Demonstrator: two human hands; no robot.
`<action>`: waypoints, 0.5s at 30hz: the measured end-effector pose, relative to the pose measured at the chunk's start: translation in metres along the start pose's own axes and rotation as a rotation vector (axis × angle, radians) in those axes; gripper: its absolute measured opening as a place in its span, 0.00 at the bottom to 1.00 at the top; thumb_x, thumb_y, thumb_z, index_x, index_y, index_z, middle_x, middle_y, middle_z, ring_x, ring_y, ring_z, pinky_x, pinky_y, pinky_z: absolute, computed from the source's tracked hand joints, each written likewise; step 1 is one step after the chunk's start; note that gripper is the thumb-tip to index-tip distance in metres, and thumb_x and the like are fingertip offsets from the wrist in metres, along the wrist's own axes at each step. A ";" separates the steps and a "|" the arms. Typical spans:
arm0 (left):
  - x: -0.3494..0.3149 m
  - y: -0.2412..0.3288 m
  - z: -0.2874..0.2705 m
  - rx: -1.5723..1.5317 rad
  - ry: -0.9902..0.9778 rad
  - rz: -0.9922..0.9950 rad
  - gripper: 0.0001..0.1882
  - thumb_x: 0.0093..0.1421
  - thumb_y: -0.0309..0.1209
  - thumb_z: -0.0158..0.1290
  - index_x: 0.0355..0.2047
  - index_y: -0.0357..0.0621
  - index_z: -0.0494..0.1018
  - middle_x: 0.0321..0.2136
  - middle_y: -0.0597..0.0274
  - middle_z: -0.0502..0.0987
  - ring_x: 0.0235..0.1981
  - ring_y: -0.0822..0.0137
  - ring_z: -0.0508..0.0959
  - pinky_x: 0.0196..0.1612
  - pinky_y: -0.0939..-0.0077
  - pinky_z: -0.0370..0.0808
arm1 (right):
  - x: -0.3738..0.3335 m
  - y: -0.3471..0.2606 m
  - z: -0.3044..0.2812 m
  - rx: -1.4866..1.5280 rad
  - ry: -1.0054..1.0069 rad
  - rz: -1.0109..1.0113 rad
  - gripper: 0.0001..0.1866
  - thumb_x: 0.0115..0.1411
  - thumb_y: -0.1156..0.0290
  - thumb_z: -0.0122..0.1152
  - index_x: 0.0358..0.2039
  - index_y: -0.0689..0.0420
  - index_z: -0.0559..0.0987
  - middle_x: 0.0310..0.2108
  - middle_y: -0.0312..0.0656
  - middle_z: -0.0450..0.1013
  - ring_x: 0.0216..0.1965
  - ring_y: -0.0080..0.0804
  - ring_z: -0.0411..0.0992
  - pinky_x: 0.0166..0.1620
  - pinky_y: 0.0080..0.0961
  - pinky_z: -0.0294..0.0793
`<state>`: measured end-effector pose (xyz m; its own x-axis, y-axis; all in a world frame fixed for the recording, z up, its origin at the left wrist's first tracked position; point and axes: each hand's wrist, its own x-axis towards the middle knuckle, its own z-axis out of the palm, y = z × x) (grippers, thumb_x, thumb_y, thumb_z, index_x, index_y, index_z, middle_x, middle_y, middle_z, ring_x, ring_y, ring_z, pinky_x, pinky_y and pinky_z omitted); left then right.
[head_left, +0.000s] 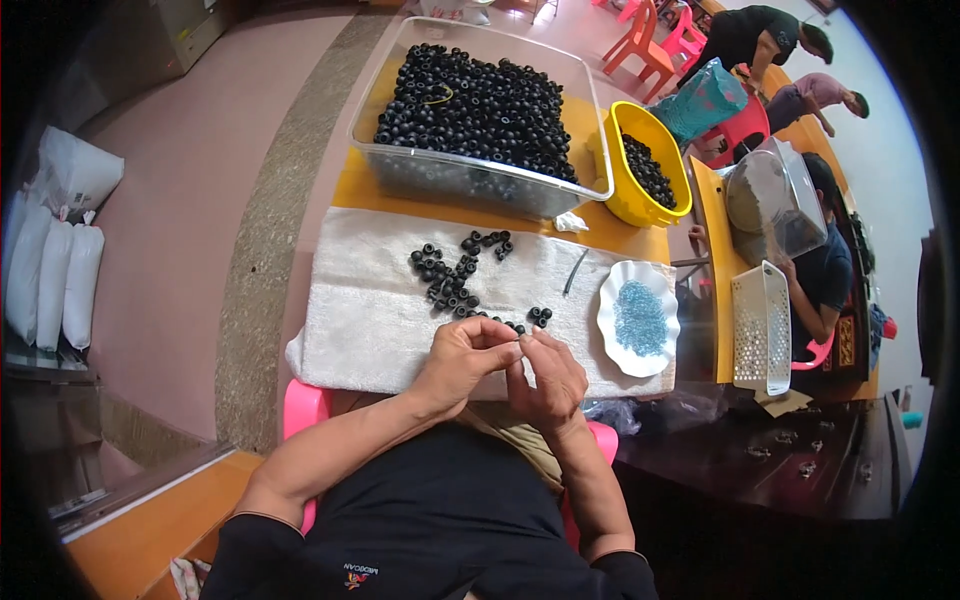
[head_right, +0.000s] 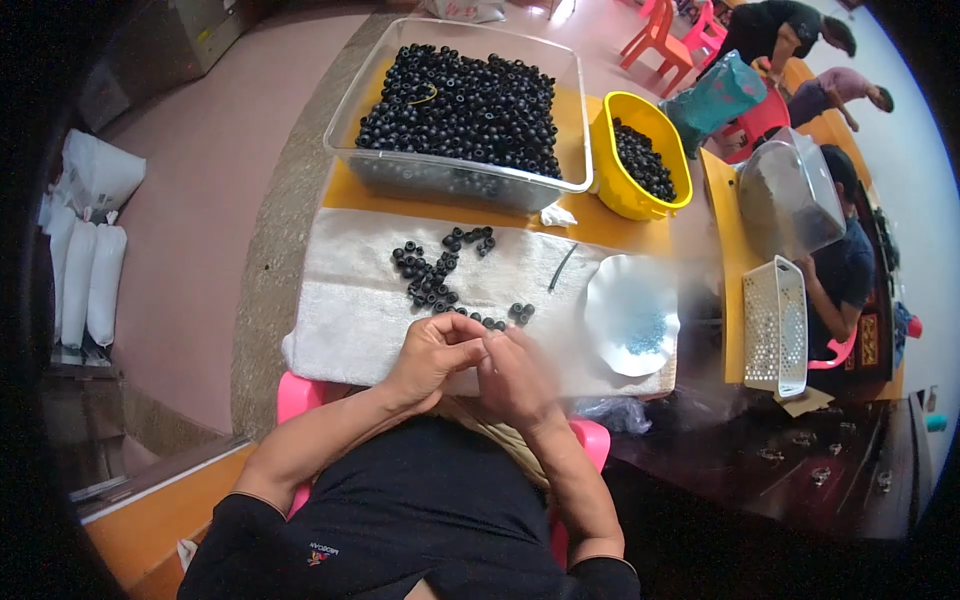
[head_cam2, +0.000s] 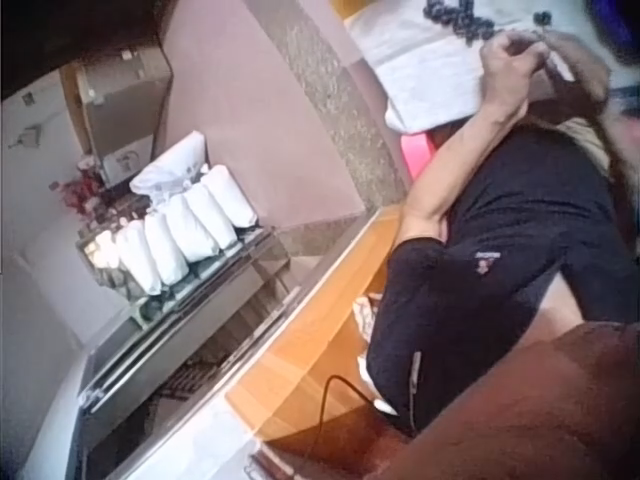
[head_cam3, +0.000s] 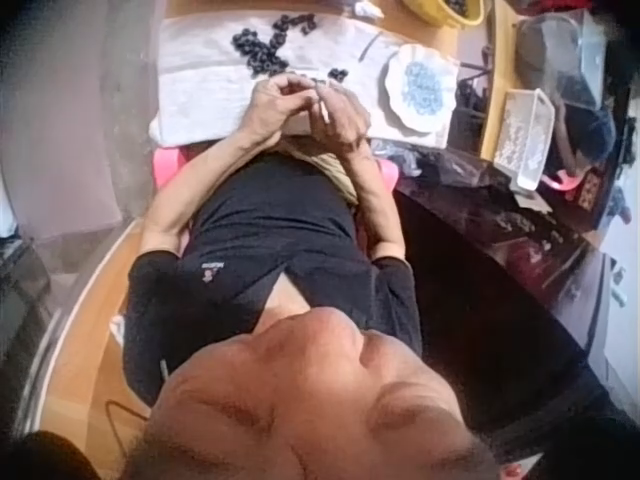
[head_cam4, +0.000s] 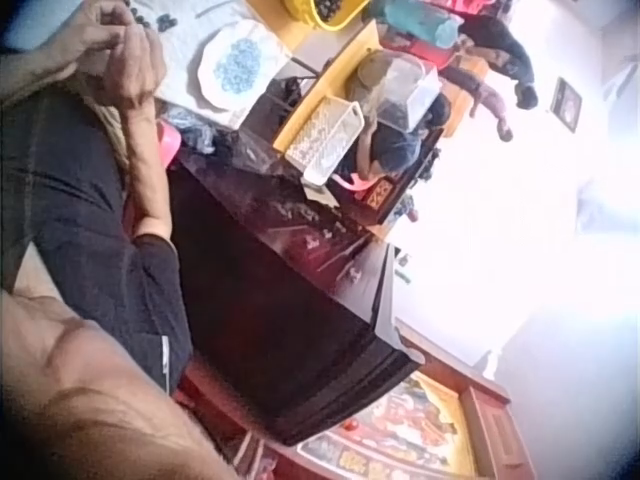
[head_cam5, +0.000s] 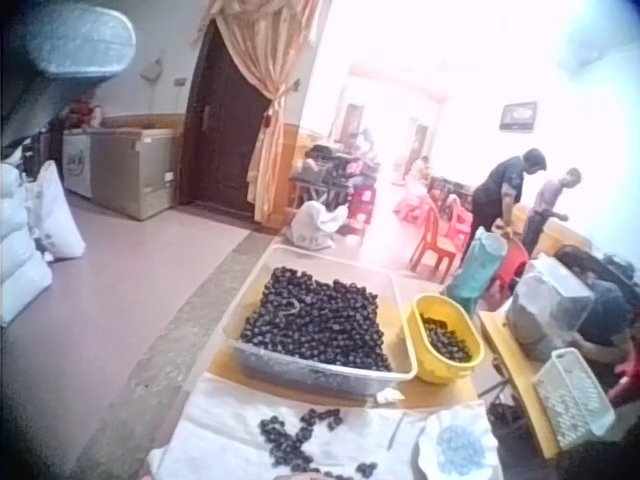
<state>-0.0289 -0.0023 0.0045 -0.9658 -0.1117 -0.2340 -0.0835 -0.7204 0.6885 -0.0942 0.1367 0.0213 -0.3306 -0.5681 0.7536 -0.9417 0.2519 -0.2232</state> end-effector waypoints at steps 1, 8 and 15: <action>0.000 0.001 -0.001 0.002 -0.008 0.002 0.06 0.59 0.20 0.59 0.37 0.37 0.75 0.33 0.62 0.79 0.34 0.75 0.79 0.41 0.80 0.78 | 0.001 0.001 0.000 -0.007 0.004 -0.002 0.19 0.46 0.83 0.67 0.41 0.66 0.76 0.31 0.51 0.78 0.32 0.48 0.79 0.35 0.34 0.80; -0.001 0.004 0.001 -0.013 0.018 -0.024 0.06 0.60 0.23 0.59 0.38 0.38 0.75 0.34 0.63 0.79 0.36 0.75 0.78 0.43 0.79 0.78 | 0.004 0.004 -0.004 0.137 -0.028 0.188 0.19 0.44 0.81 0.71 0.39 0.61 0.78 0.31 0.47 0.77 0.30 0.42 0.78 0.32 0.29 0.78; -0.001 0.003 0.006 0.063 0.017 -0.045 0.08 0.62 0.27 0.59 0.39 0.37 0.75 0.34 0.62 0.79 0.35 0.75 0.78 0.42 0.80 0.77 | 0.013 0.023 -0.030 0.129 -0.074 0.290 0.17 0.47 0.84 0.69 0.39 0.61 0.77 0.35 0.48 0.74 0.33 0.37 0.77 0.36 0.27 0.77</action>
<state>-0.0295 0.0001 0.0113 -0.9563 -0.0925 -0.2773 -0.1427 -0.6802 0.7190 -0.1182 0.1585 0.0445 -0.5852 -0.5442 0.6012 -0.8064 0.3128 -0.5018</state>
